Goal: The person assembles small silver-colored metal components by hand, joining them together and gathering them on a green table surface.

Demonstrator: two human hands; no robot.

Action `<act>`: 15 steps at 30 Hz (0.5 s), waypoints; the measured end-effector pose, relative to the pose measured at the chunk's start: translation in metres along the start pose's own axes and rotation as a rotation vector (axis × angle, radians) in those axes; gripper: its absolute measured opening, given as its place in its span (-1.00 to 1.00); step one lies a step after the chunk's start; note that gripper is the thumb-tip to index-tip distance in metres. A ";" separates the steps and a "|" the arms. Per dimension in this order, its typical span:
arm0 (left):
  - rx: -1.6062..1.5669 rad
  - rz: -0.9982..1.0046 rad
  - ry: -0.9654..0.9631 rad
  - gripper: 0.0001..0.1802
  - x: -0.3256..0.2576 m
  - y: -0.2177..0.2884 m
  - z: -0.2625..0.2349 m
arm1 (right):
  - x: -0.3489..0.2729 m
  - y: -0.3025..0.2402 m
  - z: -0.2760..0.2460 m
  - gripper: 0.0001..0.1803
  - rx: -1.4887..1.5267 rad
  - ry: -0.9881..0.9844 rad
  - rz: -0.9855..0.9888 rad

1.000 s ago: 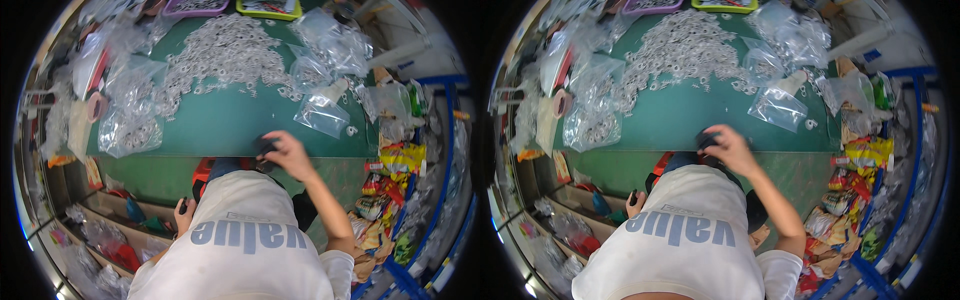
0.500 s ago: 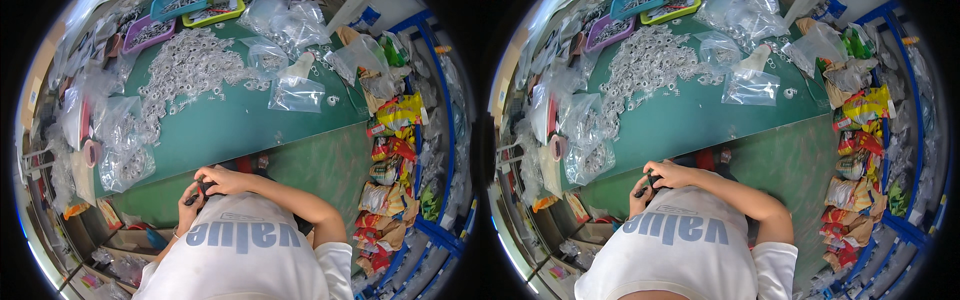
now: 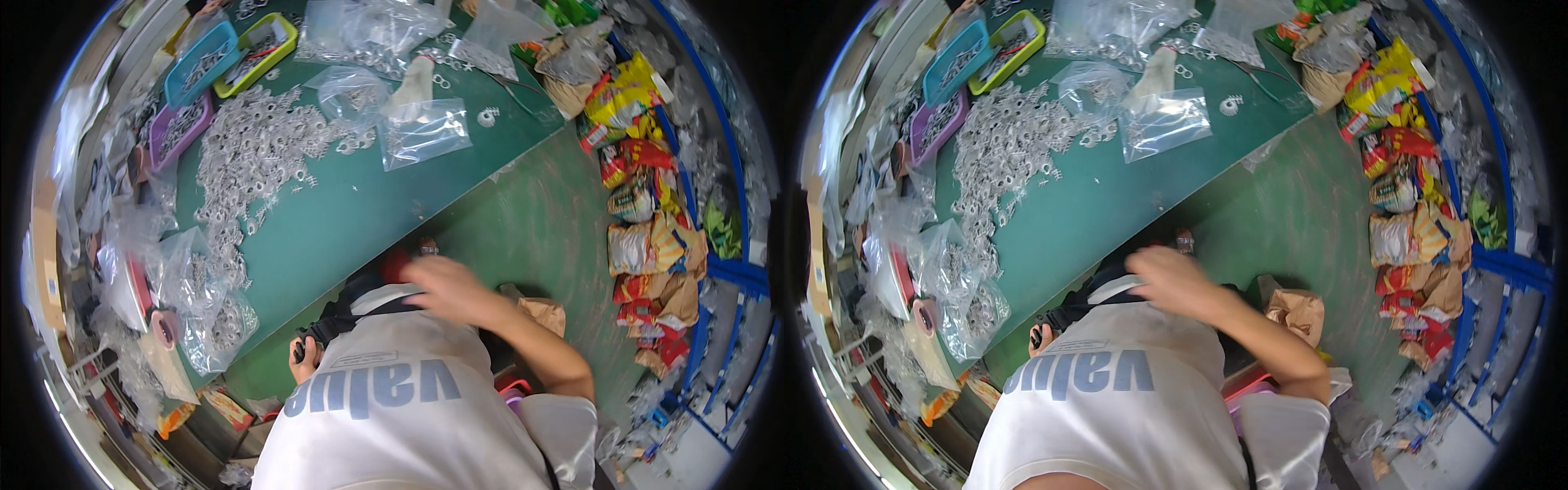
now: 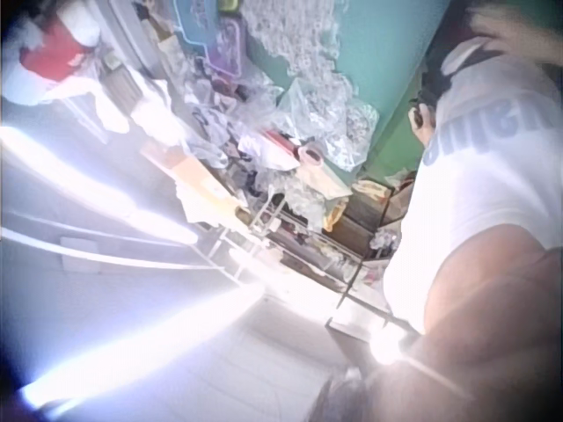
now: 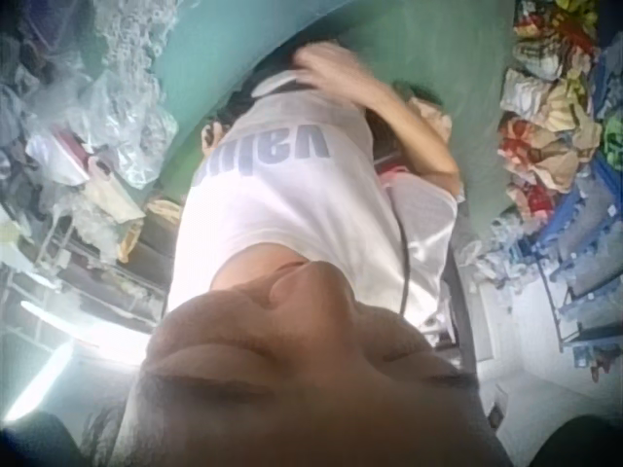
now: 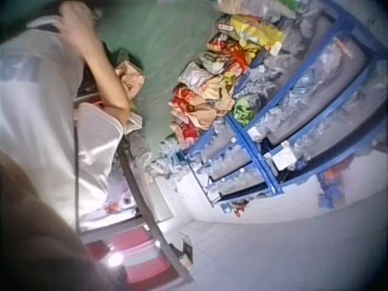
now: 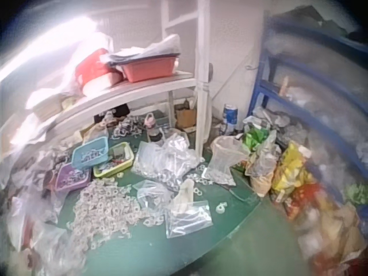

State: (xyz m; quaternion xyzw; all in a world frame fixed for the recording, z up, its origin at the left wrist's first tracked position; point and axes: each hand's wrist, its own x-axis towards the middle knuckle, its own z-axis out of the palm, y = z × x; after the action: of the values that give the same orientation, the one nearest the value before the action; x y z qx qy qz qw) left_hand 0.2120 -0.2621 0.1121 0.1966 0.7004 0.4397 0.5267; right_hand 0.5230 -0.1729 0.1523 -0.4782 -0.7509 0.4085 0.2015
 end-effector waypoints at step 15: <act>-0.082 -0.004 -0.330 -0.83 0.056 -0.048 -0.062 | -0.245 -0.012 0.068 -0.72 1.217 -0.963 0.647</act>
State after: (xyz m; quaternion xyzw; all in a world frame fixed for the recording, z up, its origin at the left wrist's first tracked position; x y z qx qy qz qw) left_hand 0.1437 -0.2721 0.0446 0.2433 0.5863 0.4284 0.6431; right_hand 0.5827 -0.4199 0.1436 -0.2510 -0.2294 0.9393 -0.0454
